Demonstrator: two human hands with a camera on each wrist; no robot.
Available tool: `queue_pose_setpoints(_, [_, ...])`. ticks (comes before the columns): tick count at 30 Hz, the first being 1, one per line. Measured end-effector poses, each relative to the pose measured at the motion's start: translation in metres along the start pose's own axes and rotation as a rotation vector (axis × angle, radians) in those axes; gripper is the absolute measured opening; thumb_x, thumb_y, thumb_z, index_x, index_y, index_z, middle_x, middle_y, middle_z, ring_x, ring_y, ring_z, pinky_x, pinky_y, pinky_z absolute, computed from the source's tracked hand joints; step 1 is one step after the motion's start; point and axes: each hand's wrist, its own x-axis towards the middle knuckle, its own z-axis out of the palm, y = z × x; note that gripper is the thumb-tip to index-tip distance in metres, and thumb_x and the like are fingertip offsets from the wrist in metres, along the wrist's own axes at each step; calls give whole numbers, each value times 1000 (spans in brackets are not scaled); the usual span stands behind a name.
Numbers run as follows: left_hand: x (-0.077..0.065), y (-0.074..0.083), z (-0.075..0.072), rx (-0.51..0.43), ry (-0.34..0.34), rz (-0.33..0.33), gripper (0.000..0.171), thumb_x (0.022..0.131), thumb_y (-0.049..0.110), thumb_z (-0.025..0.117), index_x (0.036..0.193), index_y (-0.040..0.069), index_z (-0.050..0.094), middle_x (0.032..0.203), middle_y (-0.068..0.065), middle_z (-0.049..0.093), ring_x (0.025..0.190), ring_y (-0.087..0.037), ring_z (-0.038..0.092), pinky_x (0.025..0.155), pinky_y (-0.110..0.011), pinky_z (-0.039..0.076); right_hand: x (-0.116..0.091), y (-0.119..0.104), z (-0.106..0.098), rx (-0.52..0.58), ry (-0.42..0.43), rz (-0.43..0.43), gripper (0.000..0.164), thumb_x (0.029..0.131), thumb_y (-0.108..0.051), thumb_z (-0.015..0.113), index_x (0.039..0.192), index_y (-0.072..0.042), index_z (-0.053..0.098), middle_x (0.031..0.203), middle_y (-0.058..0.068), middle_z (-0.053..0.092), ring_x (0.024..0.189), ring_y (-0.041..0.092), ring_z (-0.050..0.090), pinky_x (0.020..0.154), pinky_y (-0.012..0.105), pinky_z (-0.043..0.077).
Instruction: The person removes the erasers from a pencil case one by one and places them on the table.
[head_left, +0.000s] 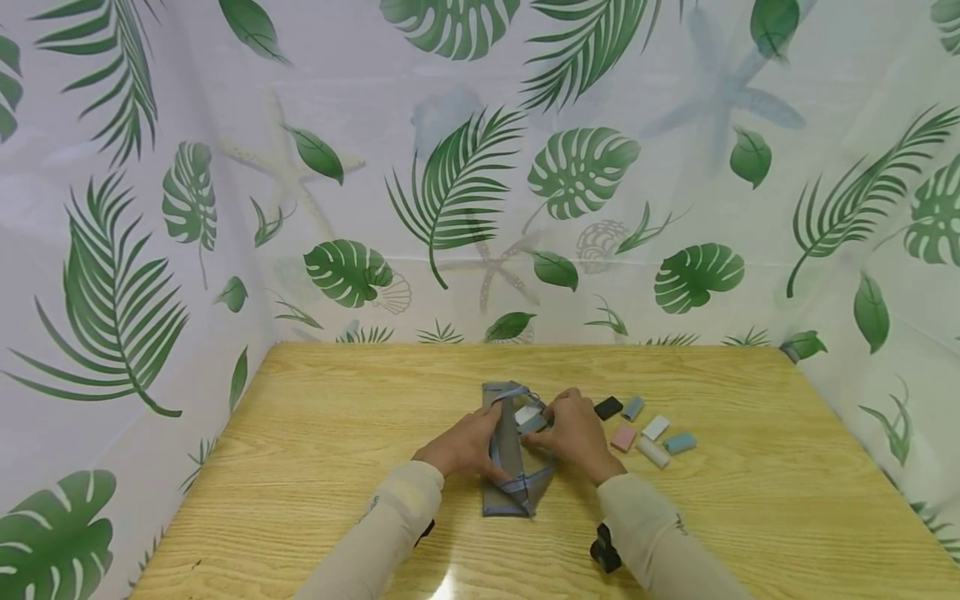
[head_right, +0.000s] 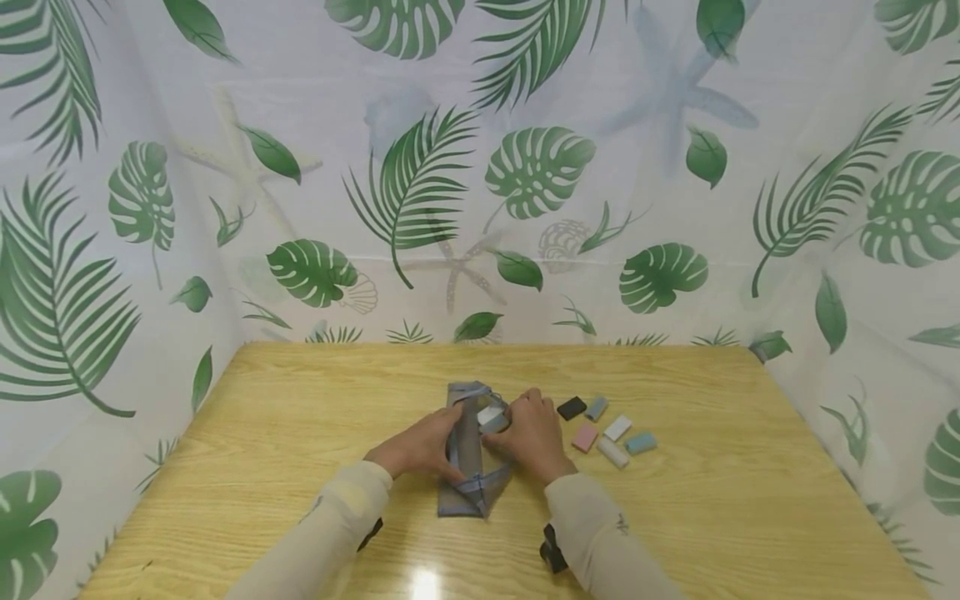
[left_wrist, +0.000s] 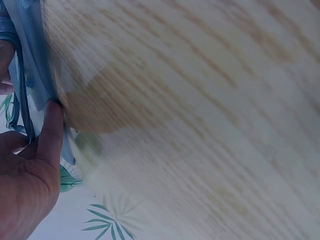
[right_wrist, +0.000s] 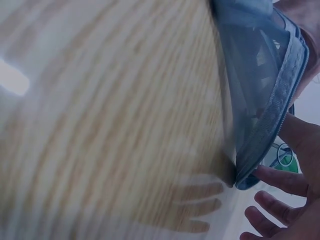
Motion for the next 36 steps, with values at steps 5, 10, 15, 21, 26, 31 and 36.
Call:
queue_pose_setpoints(5, [1,-1,1,17,6,15,119,76,36,91,162,1,16,163,-21,26,148,-36,30,118,-45,33,-1,-1,1,1,11,7,43,74,-36,92,89,2,76,113,22,61,97,40,59,85,52,53])
queue_pose_setpoints(10, [1,-1,1,22,7,19,119,77,37,91,161,1,16,163,-21,27,148,-36,31,118,-45,33,-2,0,3,1,21,13,42,74,-36,92,86,2,77,110,21,62,95,40,59,84,52,52])
queue_pose_setpoints(15, [1,-1,1,25,8,15,119,76,38,91,162,2,16,163,-20,27,148,-36,30,118,-46,33,-2,0,5,2,20,15,43,75,-36,91,88,2,77,111,22,62,96,40,58,84,52,52])
queue_pose_setpoints(21, [0,-1,0,23,10,13,119,76,37,91,162,3,16,163,-19,26,149,-35,29,118,-45,32,-3,-1,5,20,18,23,42,77,-35,90,89,3,77,110,21,61,95,40,58,83,52,52])
queue_pose_setpoints(26, [0,-1,0,22,10,8,119,77,37,91,162,2,16,163,-19,26,149,-35,29,118,-45,33,-3,0,6,31,24,17,42,77,-33,90,90,4,76,109,20,61,95,39,57,82,51,51])
queue_pose_setpoints(31, [0,0,0,19,11,10,119,76,36,91,162,2,16,163,-19,27,149,-35,30,118,-45,33,-3,1,6,29,35,-3,41,76,-32,91,88,4,76,109,19,61,94,38,57,83,50,50])
queue_pose_setpoints(36, [0,0,-1,12,8,9,119,76,36,91,162,1,16,163,-20,27,148,-35,31,118,-45,33,-4,0,5,26,43,-14,39,77,-31,90,87,4,75,111,20,61,94,39,57,82,51,50])
